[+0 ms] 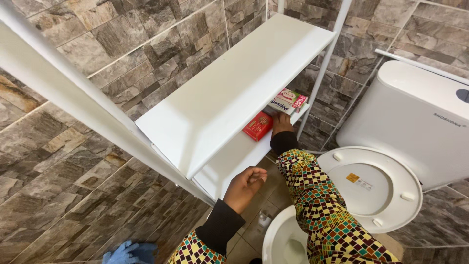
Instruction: The person picks up various toiletries, medicine bottles, and cleaning supplies from the sink and a bucket, and organizes them by placing them onto the tiers of a white storage shelf in the bathroom.
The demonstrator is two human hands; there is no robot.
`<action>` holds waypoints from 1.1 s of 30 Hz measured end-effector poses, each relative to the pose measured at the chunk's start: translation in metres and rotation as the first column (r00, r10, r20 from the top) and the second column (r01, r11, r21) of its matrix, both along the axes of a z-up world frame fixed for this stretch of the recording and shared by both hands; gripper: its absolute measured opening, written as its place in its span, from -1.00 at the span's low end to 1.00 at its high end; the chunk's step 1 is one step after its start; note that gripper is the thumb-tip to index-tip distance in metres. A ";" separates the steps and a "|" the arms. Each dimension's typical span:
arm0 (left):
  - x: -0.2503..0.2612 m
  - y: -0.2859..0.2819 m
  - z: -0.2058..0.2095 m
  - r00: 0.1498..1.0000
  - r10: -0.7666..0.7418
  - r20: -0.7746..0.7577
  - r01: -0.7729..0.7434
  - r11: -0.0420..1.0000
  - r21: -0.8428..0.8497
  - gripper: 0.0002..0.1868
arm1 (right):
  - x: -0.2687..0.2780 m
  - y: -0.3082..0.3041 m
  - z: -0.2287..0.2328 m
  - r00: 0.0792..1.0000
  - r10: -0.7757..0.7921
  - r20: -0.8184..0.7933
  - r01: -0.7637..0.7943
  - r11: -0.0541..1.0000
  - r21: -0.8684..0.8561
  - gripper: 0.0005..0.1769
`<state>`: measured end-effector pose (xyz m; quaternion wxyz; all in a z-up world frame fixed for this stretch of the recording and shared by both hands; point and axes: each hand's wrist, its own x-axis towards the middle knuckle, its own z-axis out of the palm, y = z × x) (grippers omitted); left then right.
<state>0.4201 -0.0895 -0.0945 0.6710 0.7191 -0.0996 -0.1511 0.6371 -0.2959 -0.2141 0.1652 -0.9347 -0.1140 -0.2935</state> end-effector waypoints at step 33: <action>-0.179 -0.045 0.049 0.901 0.433 0.026 -0.385 0.826 -0.412 -0.48 | -0.396 -0.051 0.118 0.709 0.690 -0.146 0.039 0.168 0.985 -0.42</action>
